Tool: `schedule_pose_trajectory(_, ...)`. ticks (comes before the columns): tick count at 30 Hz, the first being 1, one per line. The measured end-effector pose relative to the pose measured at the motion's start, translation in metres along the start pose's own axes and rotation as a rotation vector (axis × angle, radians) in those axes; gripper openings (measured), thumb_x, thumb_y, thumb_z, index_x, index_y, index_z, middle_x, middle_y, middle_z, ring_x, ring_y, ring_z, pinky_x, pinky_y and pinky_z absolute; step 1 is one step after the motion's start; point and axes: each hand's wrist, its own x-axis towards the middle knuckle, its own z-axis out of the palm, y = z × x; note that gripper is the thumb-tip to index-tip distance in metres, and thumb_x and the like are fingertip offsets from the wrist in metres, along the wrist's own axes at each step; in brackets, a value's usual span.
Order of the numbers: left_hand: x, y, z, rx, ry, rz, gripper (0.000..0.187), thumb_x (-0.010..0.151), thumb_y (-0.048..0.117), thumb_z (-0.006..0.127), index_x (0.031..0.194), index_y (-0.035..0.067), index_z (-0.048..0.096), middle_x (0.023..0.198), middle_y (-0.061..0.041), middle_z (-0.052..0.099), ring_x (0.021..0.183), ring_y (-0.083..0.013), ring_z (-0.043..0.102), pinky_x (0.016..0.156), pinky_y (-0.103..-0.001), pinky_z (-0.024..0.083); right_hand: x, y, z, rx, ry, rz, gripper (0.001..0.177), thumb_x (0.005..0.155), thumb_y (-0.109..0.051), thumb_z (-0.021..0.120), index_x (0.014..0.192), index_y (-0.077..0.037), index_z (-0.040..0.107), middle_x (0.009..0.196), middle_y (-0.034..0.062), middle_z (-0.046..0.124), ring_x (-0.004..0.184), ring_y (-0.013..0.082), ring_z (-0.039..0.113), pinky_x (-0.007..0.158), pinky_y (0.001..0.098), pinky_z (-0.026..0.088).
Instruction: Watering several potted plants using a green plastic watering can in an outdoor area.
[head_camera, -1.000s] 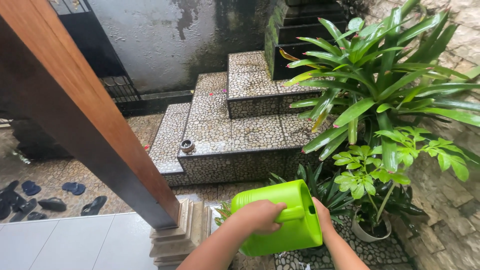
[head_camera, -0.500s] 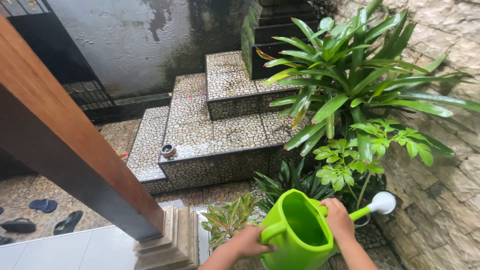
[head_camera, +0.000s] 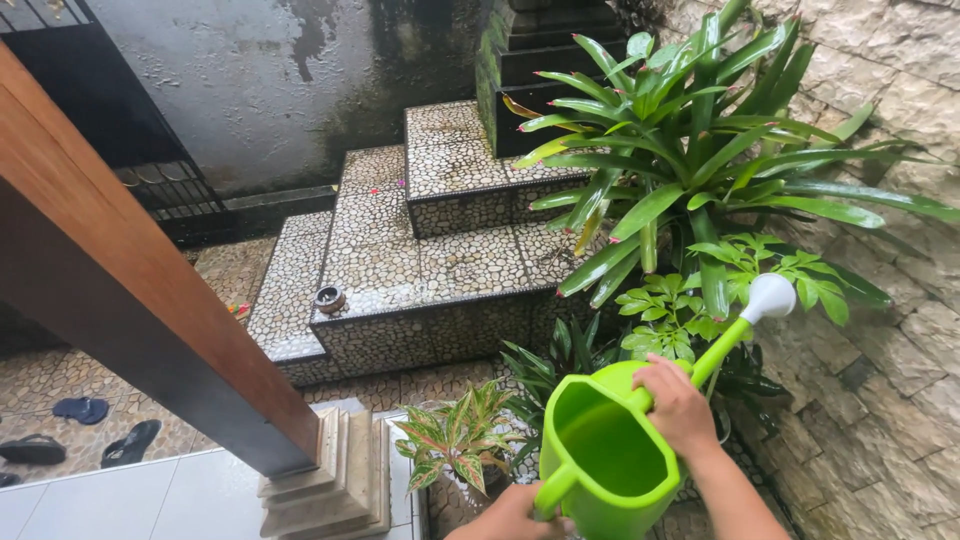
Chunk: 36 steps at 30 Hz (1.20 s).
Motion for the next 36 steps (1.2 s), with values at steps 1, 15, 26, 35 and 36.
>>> schedule_pose_trajectory(1,0.008,0.001,0.000,-0.002,0.004,-0.001,0.024,0.093,0.025,0.067,0.116,0.017,0.067,0.109,0.005,0.067,0.105,-0.0062,0.058,0.096,-0.021,0.041,0.006,0.009,-0.003,0.002,-0.001,-0.003,0.041,0.075,0.016,0.064,0.092,-0.021,0.067,0.106,-0.0041,0.074,0.135,0.0301,0.059,0.072,0.0306,0.074)
schedule_pose_trajectory(15,0.096,0.181,0.036,0.752,-0.142,0.328,0.085,0.089,0.052,0.038,0.157,0.004,0.023,0.140,-0.026,0.057,0.116,-0.0430,0.062,0.093,-0.054,0.052,0.022,0.104,-0.106,0.519,0.128,0.669,0.039,0.096,-0.019,0.059,0.133,-0.013,0.069,0.132,0.0148,0.068,0.116,0.0329,0.059,0.090,0.0464,0.044)
schedule_pose_trajectory(26,0.172,0.211,0.080,1.092,-0.236,0.289,0.067,0.089,0.038,0.062,0.143,0.011,0.034,0.101,-0.015,0.073,0.088,-0.0305,0.072,0.069,-0.042,0.060,-0.029,0.129,-0.074,0.436,0.159,0.653,0.038,0.091,-0.013,0.063,0.128,-0.014,0.071,0.132,0.0133,0.068,0.119,0.0311,0.060,0.094,0.0428,0.044)
schedule_pose_trajectory(35,0.167,0.205,0.068,1.117,-0.262,0.309,0.059,0.092,0.031,0.064,0.141,0.010,0.037,0.091,-0.010,0.069,0.080,-0.0237,0.069,0.063,-0.035,0.060,-0.051,0.139,-0.050,0.348,0.226,0.620,0.038,0.086,-0.007,0.067,0.123,-0.015,0.073,0.131,0.0118,0.068,0.123,0.0294,0.060,0.099,0.0393,0.043)
schedule_pose_trajectory(36,0.166,0.201,0.064,1.103,-0.263,0.314,0.059,0.092,0.034,0.062,0.139,0.009,0.037,0.089,-0.011,0.068,0.080,-0.0246,0.068,0.065,-0.036,0.060,-0.053,0.140,-0.047,0.334,0.237,0.609,0.039,0.085,-0.006,0.067,0.122,-0.016,0.074,0.131,0.0116,0.068,0.124,0.0291,0.060,0.100,0.0387,0.043)
